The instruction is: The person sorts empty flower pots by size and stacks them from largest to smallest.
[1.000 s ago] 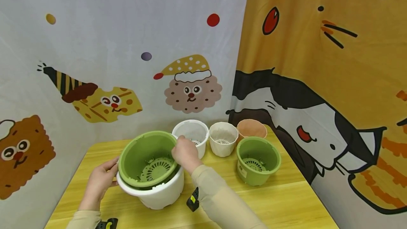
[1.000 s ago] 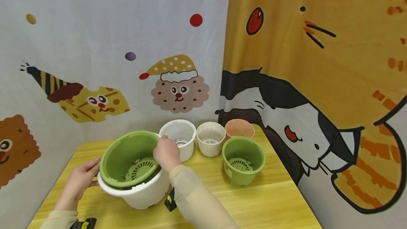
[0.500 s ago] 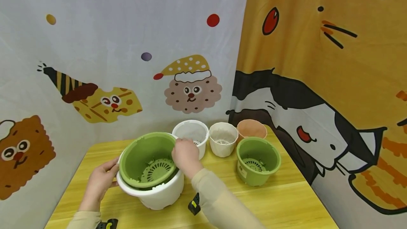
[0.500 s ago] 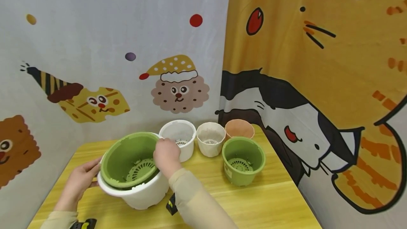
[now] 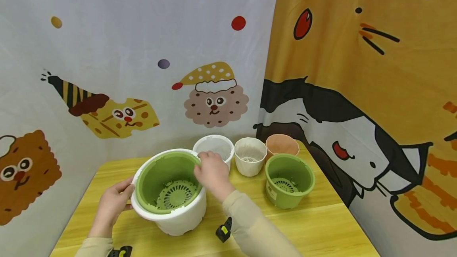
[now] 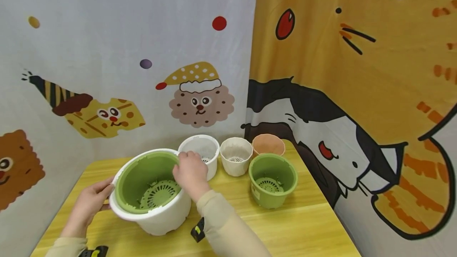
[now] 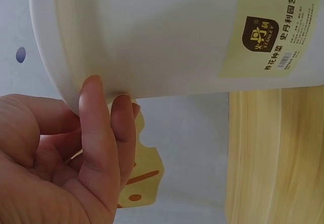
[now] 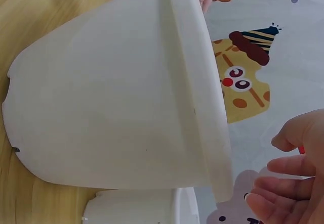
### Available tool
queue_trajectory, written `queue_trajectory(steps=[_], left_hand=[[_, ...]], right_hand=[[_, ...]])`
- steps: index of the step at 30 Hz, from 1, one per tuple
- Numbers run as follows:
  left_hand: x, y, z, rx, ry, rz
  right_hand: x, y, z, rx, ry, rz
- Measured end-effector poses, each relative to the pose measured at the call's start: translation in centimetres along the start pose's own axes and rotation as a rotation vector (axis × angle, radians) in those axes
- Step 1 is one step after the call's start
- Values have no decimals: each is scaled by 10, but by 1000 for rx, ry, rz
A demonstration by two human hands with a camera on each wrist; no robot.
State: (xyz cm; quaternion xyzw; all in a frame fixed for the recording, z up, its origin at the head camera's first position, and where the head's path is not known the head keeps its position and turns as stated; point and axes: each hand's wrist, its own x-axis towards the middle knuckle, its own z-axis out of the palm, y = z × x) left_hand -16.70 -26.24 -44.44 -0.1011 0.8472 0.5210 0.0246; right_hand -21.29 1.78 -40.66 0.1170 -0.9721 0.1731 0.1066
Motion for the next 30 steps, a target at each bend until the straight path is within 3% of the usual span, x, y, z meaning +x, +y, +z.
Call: queue_trajectory(steps=[12,30], left_hand=[[-1,1,0,-12,-4,0],[-1,-1,1,-28,26,-16]], right_hand=[[-6,14,2,186,46,-46],[-22,46,6,318,129,-91]])
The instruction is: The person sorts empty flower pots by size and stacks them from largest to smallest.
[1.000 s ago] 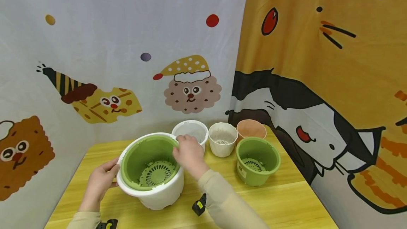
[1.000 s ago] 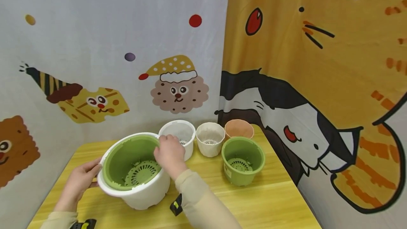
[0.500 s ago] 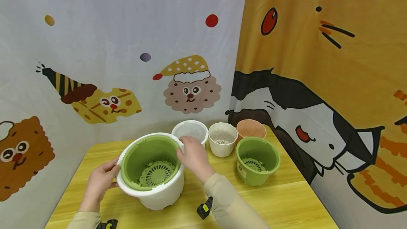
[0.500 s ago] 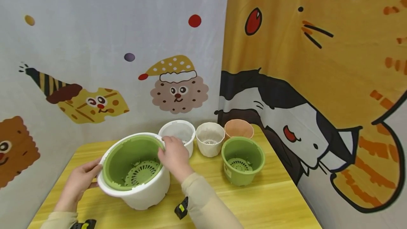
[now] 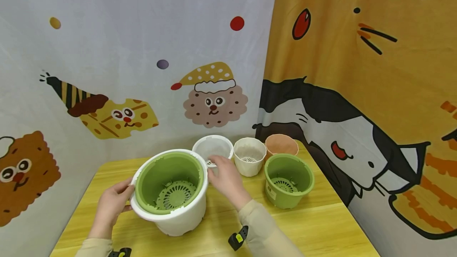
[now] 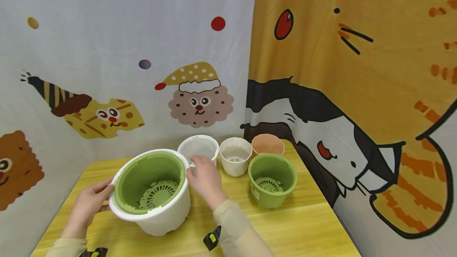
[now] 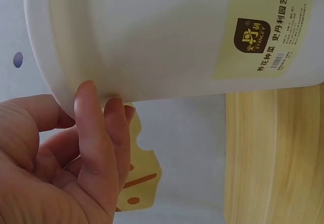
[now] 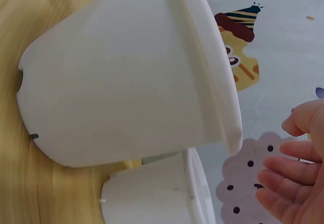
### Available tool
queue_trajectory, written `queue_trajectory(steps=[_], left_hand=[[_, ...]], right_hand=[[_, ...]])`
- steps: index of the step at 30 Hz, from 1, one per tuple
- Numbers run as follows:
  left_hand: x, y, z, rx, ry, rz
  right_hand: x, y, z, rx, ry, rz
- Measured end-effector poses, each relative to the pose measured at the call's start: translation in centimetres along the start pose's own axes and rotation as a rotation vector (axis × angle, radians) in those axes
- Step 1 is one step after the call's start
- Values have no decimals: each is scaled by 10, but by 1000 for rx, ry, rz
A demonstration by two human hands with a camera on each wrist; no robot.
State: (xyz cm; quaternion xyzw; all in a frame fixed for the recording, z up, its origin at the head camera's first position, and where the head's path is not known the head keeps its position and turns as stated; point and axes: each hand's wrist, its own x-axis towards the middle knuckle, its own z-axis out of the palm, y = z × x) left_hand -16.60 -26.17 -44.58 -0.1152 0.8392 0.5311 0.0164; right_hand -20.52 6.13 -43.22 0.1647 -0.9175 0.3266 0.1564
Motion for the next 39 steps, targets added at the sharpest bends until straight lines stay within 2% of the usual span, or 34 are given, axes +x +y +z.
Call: queue_trajectory(steps=[5,12,22,32,39], left_hand=[[-2,0,1,-15,15,-5],[-2,0,2,-36,25,-9],[1,-1,-1,-39,15,-39],[3,0,-2,-49,6,-43],[3,0,-2,-59,11,-43]], right_hand=[[-7,10,-3,13,45,18],[-16,21,-8,40,102,-5],[-25,38,-7,59,112,66],[-29,50,-5,75,141,75],[-33,55,-13,79,130,98]])
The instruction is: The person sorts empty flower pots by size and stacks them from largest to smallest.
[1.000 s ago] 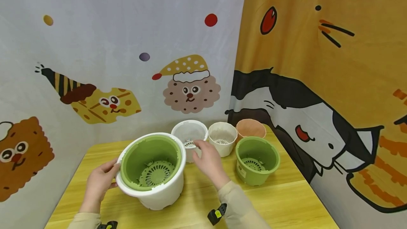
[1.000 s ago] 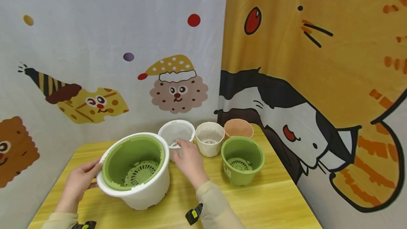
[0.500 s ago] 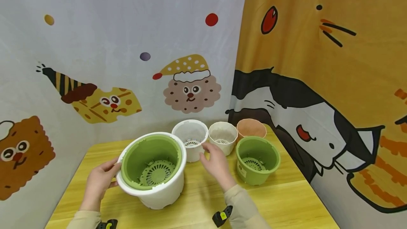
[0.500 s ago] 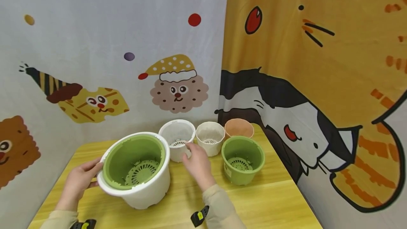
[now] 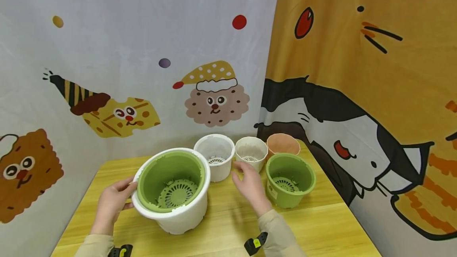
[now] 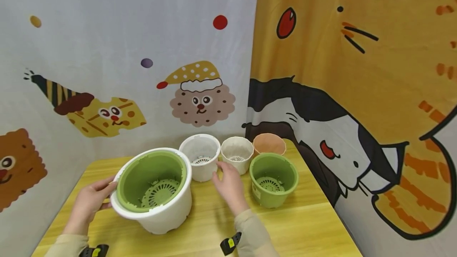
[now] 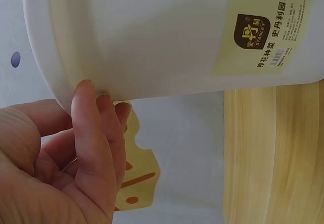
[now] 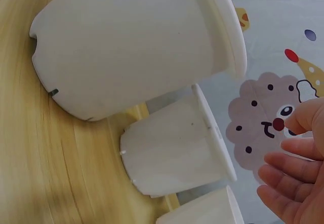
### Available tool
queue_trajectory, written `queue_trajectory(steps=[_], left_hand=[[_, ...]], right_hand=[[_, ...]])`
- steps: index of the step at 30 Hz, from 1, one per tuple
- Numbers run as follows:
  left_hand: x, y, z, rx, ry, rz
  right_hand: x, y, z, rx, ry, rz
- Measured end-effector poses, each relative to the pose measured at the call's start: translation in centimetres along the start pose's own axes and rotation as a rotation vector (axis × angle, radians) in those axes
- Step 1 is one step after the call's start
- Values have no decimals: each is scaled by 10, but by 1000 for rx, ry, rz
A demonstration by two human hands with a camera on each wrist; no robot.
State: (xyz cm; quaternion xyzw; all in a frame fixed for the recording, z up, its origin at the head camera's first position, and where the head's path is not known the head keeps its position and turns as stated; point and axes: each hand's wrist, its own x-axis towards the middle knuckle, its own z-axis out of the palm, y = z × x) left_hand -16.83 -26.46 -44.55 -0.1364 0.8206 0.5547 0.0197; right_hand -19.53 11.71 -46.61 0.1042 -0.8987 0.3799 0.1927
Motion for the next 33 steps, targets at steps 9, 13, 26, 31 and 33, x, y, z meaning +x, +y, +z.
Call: queue_trajectory(steps=[9,13,26,31,33], left_hand=[[-1,2,-1,4,2,5],[0,2,0,2,-2,2],[0,3,-1,17,-1,-7],[1,3,-1,14,4,-6],[1,3,-1,11,5,-6]], right_hand=[[-7,17,-11,-46,16,17],[-11,24,-15,-67,17,36],[-20,41,-41,-104,81,40],[-21,50,-56,-133,97,53],[-22,53,-62,-147,101,55]])
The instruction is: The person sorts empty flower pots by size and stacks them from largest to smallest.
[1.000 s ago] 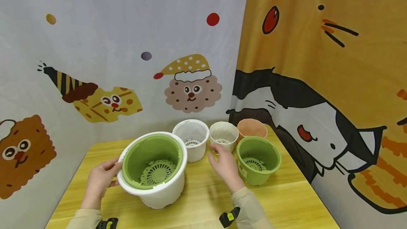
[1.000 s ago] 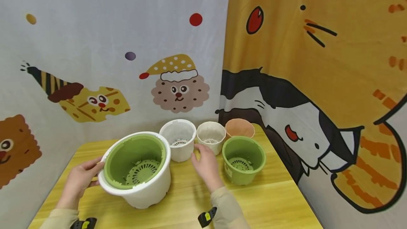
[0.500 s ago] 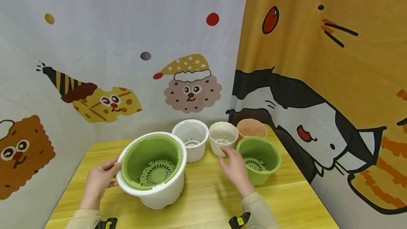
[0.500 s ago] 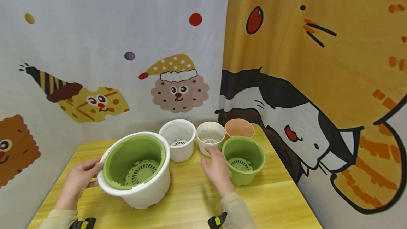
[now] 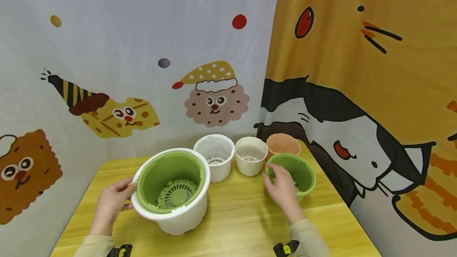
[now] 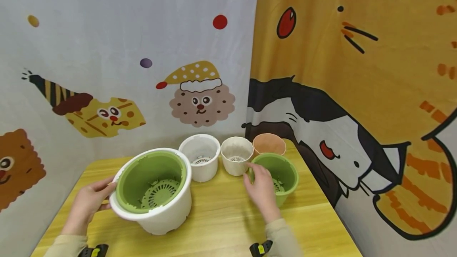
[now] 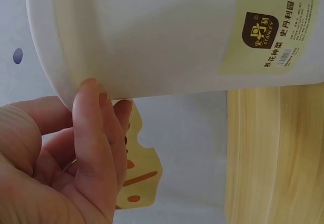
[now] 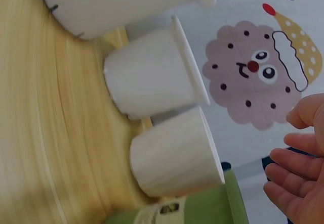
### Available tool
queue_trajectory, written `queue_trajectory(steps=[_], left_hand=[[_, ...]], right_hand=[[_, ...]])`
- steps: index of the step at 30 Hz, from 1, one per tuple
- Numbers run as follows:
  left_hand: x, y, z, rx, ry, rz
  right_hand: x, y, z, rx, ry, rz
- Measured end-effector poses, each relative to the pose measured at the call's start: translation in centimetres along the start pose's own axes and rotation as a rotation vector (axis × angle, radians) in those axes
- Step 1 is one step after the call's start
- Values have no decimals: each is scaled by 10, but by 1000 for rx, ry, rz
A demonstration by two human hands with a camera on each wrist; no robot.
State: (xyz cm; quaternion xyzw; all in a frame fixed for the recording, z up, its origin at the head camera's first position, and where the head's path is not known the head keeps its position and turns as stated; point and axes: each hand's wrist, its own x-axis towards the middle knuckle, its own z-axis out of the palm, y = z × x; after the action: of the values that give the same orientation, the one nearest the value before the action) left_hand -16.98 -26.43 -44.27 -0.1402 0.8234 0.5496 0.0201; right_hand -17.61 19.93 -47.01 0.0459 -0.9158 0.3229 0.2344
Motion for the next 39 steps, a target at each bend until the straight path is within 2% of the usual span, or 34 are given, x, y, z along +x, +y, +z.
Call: queue_trajectory(steps=[17,23,29,39], left_hand=[[-1,2,0,14,-4,8],[-1,1,0,11,-1,6],[-2,1,2,22,4,1],[-2,0,1,24,4,-2]], right_hand=[[-1,36,-38,-32,27,8],[1,50,-54,-25,24,64],[1,64,-66,-75,30,102],[3,80,-78,-123,-70,181]])
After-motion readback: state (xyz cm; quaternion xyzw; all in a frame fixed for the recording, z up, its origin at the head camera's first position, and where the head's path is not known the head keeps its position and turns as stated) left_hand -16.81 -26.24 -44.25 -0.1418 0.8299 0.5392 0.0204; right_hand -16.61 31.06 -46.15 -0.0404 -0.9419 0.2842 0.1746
